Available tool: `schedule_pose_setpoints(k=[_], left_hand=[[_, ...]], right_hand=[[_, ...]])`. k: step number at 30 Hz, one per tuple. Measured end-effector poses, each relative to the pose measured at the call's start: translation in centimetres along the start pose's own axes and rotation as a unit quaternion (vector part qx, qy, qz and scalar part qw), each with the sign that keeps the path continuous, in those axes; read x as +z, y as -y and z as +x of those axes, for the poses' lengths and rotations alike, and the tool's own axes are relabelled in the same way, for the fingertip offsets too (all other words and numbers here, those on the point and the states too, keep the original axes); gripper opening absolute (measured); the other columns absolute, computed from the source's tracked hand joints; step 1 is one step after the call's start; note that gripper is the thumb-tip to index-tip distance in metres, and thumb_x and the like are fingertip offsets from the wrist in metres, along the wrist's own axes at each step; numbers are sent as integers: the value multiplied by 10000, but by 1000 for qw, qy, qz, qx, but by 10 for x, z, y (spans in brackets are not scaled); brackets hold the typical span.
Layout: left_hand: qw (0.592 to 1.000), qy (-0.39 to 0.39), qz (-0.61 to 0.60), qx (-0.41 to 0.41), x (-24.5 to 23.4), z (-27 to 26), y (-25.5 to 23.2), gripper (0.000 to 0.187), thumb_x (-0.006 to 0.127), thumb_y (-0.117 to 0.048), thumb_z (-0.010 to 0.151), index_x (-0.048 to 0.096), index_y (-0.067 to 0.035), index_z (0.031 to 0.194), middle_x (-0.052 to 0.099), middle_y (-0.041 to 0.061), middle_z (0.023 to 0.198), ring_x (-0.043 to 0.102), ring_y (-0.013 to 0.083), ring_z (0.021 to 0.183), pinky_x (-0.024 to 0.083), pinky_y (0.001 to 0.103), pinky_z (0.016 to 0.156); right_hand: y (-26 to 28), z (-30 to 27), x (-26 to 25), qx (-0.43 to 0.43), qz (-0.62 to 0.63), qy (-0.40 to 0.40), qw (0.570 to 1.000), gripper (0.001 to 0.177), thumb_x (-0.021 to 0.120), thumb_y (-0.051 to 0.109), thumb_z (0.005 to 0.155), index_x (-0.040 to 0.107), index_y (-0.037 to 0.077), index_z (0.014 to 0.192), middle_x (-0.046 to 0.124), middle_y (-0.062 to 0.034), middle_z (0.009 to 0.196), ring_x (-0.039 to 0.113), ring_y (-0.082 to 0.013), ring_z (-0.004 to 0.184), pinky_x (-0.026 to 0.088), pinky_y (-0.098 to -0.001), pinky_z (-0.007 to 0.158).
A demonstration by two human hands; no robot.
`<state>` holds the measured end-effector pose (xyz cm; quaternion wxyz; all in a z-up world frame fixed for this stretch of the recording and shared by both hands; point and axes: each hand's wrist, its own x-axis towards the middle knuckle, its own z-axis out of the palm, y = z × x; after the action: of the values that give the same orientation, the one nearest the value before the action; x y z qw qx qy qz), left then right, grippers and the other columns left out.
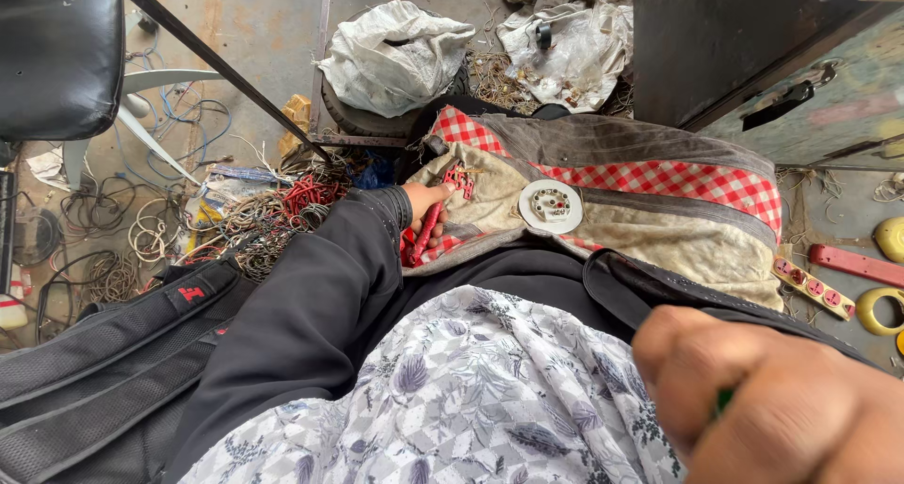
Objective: The person uses a screwdriver to manipulate a small electrical component held in their left hand while seated. They repeatedly adjust the component and use the tool to work on its internal parts.
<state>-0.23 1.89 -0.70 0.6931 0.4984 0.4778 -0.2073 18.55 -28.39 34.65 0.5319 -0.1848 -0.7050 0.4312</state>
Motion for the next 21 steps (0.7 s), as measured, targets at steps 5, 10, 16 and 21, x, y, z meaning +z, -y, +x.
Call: schedule_pose_setpoints(k=[5, 10, 16, 21], left_hand=[[1000, 5, -1, 1, 5, -10, -7, 626, 539, -583, 986, 624, 31, 900, 660, 182, 762, 694, 315, 648, 606, 437, 616], [1000, -6, 2, -2, 4, -2, -4, 628, 530, -585, 993, 624, 31, 914, 655, 180, 749, 681, 307, 634, 598, 438, 608], [999, 8, -47, 15, -5, 35, 12, 600, 561, -538, 997, 618, 53, 917, 646, 187, 717, 668, 330, 611, 593, 492, 593], [998, 15, -57, -16, -9, 57, 20, 599, 557, -538, 974, 597, 56, 917, 630, 235, 711, 645, 400, 599, 566, 543, 582]], right_hand=[[3, -35, 7, -15, -24, -28, 999, 433, 582, 203, 1052, 473, 129, 640, 698, -24, 774, 608, -232, 616, 434, -455, 661], [3, -69, 12, 17, -59, -59, 996, 419, 692, 267, 937, 469, 160, 600, 600, 55, 709, 546, -187, 603, 445, -443, 664], [-7, -29, -16, -49, -39, 67, 996, 386, 532, 273, 1057, 514, 177, 684, 679, 33, 854, 565, -213, 713, 420, -434, 710], [6, -7, -11, 3, 39, 92, 995, 429, 403, 220, 1168, 471, 137, 752, 717, -74, 956, 584, -289, 772, 380, -501, 779]])
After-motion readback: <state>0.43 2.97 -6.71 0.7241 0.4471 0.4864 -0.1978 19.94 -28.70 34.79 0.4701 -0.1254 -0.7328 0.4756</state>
